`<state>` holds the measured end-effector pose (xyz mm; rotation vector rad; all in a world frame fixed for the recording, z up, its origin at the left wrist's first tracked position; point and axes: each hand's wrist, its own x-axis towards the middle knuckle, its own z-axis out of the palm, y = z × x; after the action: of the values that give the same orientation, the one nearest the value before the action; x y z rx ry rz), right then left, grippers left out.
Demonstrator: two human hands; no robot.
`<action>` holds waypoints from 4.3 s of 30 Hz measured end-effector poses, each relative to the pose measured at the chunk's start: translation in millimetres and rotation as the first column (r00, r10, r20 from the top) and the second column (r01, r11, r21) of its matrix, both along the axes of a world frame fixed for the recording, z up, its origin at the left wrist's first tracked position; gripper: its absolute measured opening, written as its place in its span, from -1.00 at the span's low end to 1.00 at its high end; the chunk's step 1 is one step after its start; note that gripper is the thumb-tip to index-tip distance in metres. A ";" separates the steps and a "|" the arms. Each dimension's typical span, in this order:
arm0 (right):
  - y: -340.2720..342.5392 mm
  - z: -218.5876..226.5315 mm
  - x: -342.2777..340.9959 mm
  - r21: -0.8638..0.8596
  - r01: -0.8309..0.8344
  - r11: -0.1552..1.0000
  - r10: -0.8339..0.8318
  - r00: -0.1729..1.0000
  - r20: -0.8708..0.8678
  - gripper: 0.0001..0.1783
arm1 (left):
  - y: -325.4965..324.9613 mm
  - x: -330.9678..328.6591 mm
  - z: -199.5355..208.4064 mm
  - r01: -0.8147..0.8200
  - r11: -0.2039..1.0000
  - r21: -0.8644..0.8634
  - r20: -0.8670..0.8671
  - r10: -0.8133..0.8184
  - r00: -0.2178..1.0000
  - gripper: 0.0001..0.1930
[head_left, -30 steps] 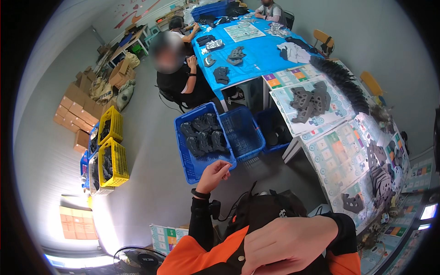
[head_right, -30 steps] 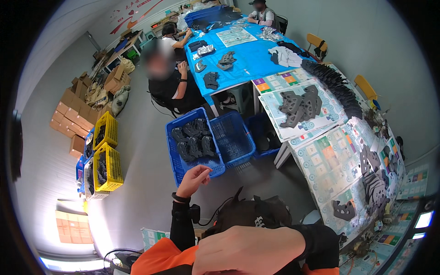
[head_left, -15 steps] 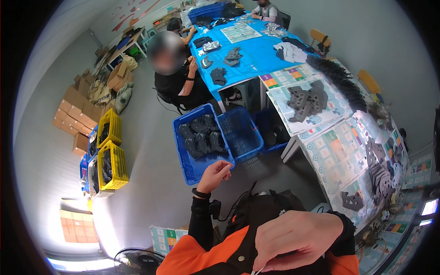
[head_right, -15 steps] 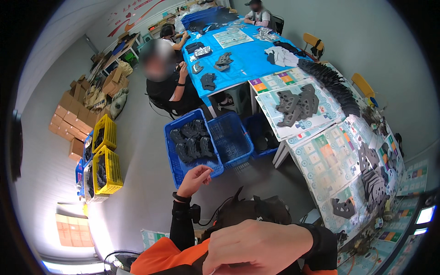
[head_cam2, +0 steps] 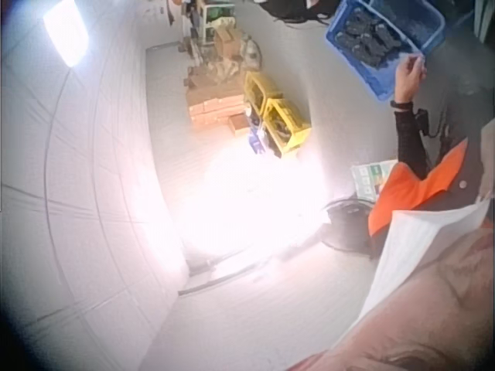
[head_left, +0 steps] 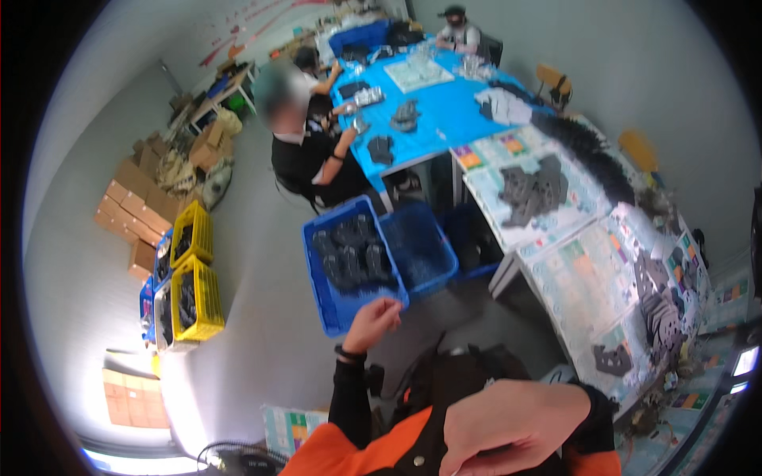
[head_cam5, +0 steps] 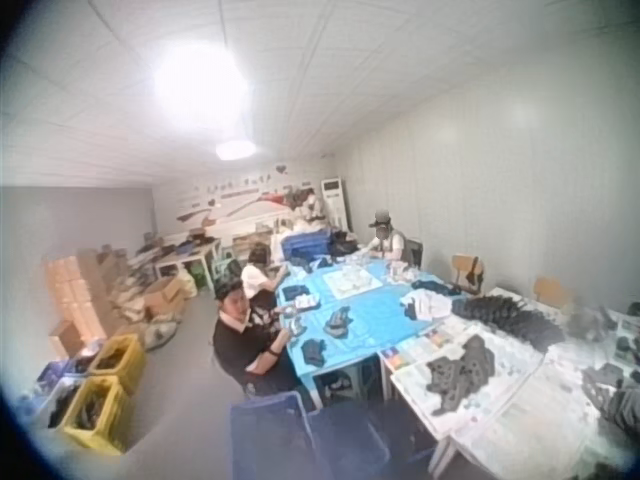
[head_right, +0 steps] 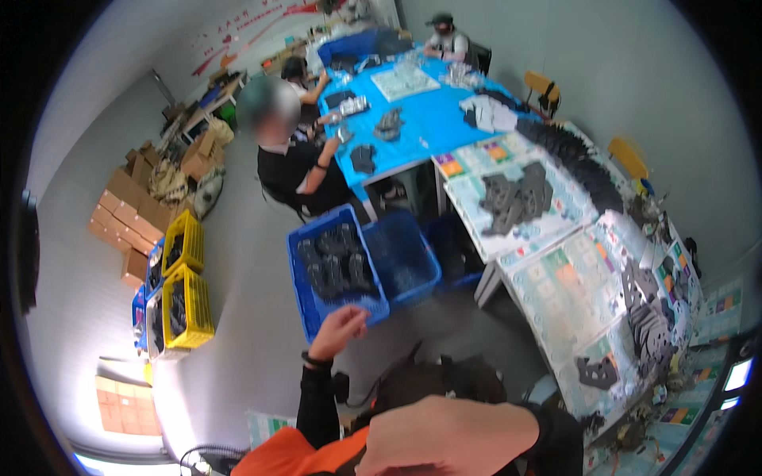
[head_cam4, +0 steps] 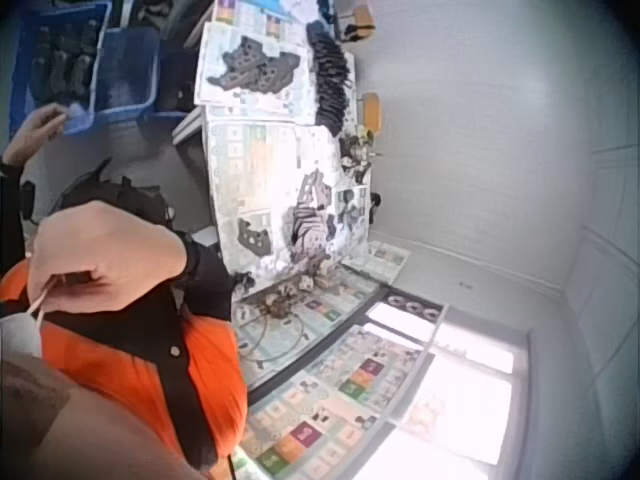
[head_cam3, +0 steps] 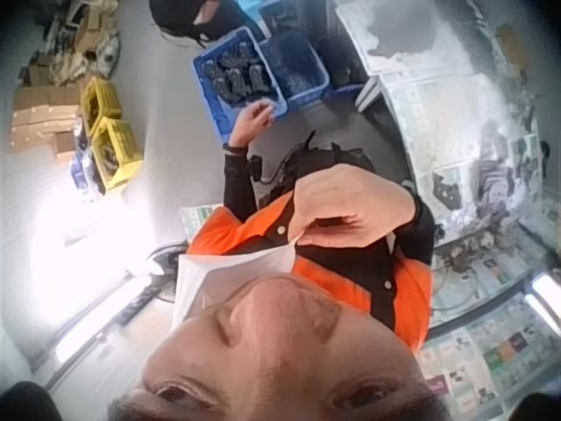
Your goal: Organizing and inspecting shoe components on a workstation table.
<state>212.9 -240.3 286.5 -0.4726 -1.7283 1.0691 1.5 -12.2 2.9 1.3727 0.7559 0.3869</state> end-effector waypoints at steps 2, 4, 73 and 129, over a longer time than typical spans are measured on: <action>3.2 -0.2 3.6 -0.019 -0.001 1.000 0.001 1.000 0.006 -0.84 | 5.8 -0.3 -3.3 0.026 0.999 0.025 -0.061 -0.024 0.998 -0.73; 2.3 3.5 3.9 -0.014 -0.011 1.000 0.011 1.000 0.013 -0.84 | -2.3 -5.2 2.7 -0.049 0.877 0.477 -0.017 0.065 0.998 -0.64; 31.8 2.1 -6.1 -0.057 -0.109 0.992 0.110 0.994 0.010 -0.85 | 96.2 -33.1 56.6 -0.051 0.351 0.935 -0.286 0.832 0.476 -0.24; 55.0 -49.9 25.7 -0.252 0.659 0.709 -0.560 0.743 0.368 -0.08 | 35.3 -1.2 34.4 -0.221 0.969 0.106 0.067 0.215 0.974 -0.81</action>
<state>238.6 -185.3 236.6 -1.3937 -1.4026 0.8421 0.3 23.1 37.3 1.3825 0.8537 0.6468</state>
